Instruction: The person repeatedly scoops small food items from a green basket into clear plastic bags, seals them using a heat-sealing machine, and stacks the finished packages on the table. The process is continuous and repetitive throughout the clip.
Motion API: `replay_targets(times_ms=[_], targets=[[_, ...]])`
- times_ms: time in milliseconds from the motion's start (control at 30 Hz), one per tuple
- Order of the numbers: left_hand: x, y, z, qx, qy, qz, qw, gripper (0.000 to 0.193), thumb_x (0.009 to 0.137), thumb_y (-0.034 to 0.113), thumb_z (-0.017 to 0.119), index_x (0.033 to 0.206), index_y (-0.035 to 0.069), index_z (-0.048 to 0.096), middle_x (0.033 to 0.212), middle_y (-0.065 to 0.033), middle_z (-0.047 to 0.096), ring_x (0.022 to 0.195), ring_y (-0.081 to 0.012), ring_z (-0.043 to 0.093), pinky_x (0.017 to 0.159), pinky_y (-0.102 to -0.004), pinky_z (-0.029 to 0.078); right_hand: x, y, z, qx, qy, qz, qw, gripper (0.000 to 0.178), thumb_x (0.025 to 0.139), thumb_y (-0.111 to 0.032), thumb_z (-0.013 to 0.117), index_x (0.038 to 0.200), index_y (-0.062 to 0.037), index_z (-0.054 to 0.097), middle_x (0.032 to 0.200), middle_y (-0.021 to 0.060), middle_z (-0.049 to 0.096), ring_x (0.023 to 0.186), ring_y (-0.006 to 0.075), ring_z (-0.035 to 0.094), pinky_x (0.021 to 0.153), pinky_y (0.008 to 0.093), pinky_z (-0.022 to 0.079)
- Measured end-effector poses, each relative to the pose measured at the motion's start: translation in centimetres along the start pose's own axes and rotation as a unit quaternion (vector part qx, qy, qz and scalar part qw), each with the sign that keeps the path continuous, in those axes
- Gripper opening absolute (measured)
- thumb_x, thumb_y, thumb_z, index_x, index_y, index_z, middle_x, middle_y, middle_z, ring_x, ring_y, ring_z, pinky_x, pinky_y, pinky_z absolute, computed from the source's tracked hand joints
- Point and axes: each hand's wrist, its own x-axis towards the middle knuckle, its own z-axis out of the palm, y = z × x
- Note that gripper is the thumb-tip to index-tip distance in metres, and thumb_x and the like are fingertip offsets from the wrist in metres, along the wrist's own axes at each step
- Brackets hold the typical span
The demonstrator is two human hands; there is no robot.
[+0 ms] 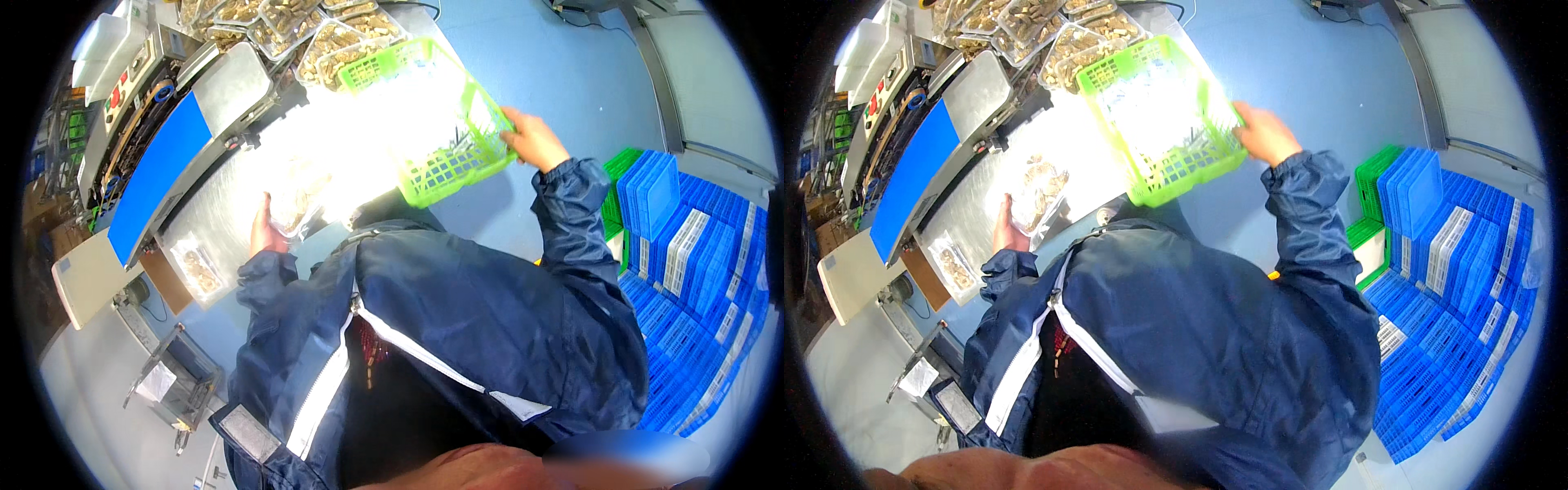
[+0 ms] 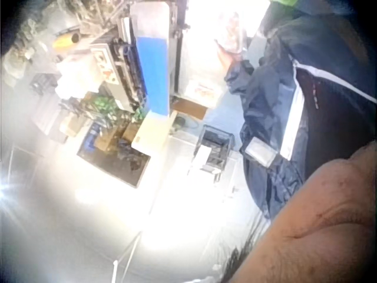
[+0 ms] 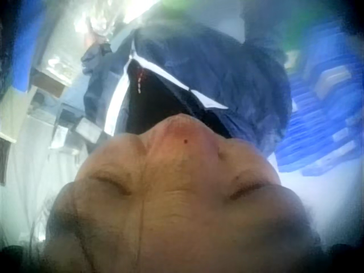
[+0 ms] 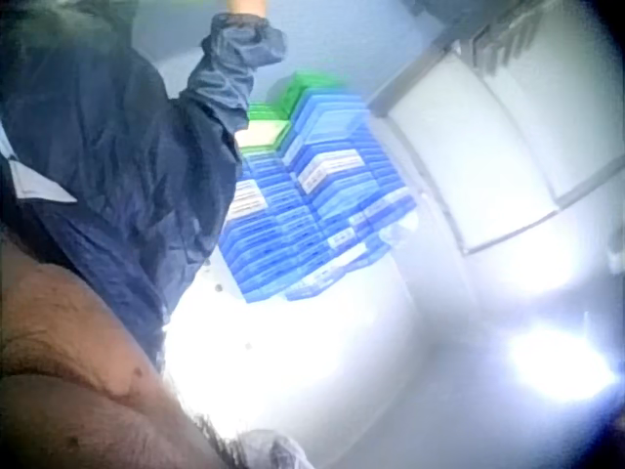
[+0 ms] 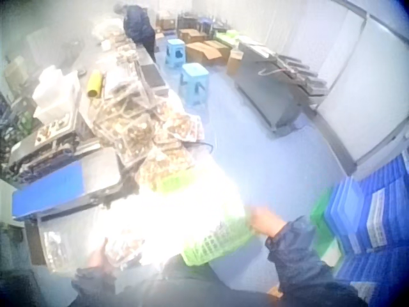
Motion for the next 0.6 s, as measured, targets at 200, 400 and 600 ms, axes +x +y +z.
replay_targets(times_ms=[200, 400, 600], targets=[[0.7, -0.8, -1.0, 0.003, 0.029, 0.023, 0.999, 0.058, 0.095, 0.034, 0.057, 0.139, 0.002, 0.040, 0.140, -0.0139, 0.046, 0.123, -0.0285, 0.050, 0.102, -0.0439, 0.042, 3.4, 8.0, 6.3, -0.172, 0.080, -0.019, 0.982, 0.032, 0.085, -0.019, 0.053, 0.115, -0.0079, 0.047, 0.086, 0.0218, 0.065, 0.079, 0.0433, 0.063, 0.068, 0.0527, 0.049], [1.1, -1.9, -0.9, 0.061, 0.117, 0.029, 0.991, 0.056, 0.094, 0.032, 0.058, 0.137, -0.002, 0.044, 0.142, -0.0112, 0.044, 0.127, -0.0244, 0.044, 0.107, -0.0379, 0.034, 3.7, 6.9, 8.0, -0.181, 0.063, 0.052, 0.980, 0.031, 0.086, -0.025, 0.061, 0.111, -0.0072, 0.055, 0.090, 0.0187, 0.067, 0.085, 0.0368, 0.064, 0.072, 0.0476, 0.050], [2.4, -2.3, -1.2, 0.036, 0.070, 0.030, 0.996, 0.055, 0.094, 0.030, 0.059, 0.137, -0.002, 0.044, 0.141, -0.0114, 0.045, 0.129, -0.0234, 0.042, 0.108, -0.0362, 0.032, 11.8, -3.3, 10.9, 0.061, 0.246, -0.269, 0.929, 0.030, 0.080, -0.021, 0.068, 0.105, -0.0067, 0.064, 0.097, 0.0146, 0.063, 0.093, 0.0339, 0.059, 0.081, 0.0449, 0.047]])
